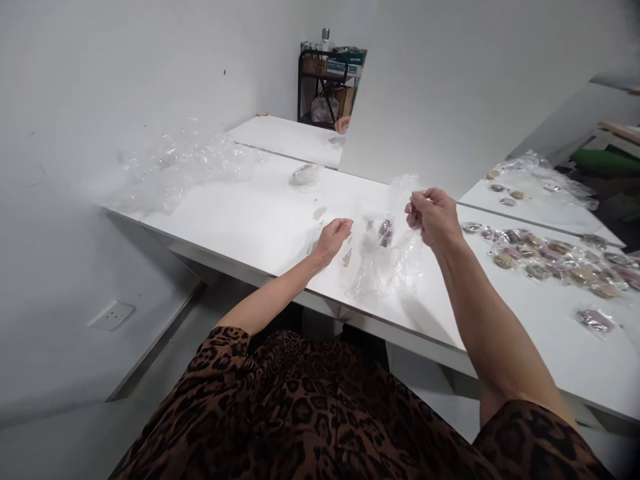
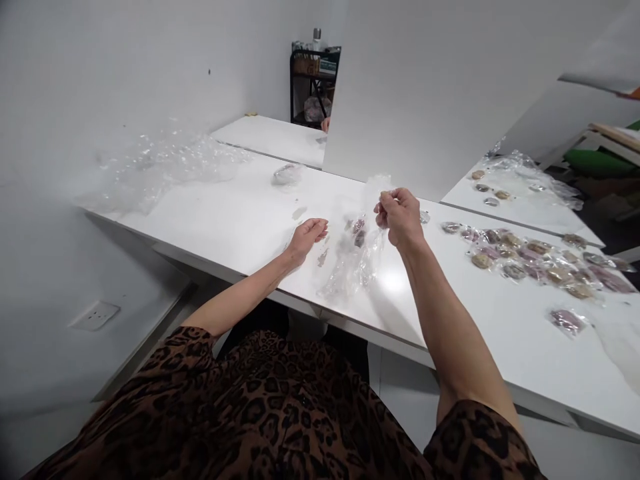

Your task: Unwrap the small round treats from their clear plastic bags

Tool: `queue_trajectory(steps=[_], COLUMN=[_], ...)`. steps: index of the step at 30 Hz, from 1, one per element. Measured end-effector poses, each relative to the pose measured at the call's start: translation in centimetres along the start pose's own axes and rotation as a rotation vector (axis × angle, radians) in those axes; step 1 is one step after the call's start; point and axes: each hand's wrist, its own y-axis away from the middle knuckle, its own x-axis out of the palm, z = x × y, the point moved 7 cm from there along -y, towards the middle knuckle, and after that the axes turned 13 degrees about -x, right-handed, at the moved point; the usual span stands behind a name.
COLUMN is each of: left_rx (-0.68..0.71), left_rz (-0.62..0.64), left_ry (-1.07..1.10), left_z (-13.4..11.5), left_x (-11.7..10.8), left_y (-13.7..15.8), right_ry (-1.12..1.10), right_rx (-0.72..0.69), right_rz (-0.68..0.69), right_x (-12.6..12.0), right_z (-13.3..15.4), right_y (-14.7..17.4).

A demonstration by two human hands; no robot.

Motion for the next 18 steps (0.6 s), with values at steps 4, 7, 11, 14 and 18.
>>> queue_trajectory(steps=[4,7,11,14,18], left_rx=[-0.170,-0.252,-0.326,-0.347,-0.319], left_rz=[0.139,0.215,0.248,0.247,0.277], left_ry=[0.127,0.184,0.247,0.277,0.298], left_z=[0.6,0.9,1.4,1.8,2.4], left_x=[1.2,1.7,1.5,1.4,1.8], left_y=[0.8,1.5,1.6,1.3,0.5], right_ry=[0.135,0.246,0.373,0.476,0.554], right_rx=[-0.036,-0.072,-0.162,-0.232,-0.325], right_rz=[0.049,0.043,0.035,0.030,0.056], right_x=[1.7,2.6,2.8,2.4,2.2], right_z=[4.6,8.0,11.6,13.5,16.2], right_y=[-1.7,-2.3,-3.5,-4.7,-5.6])
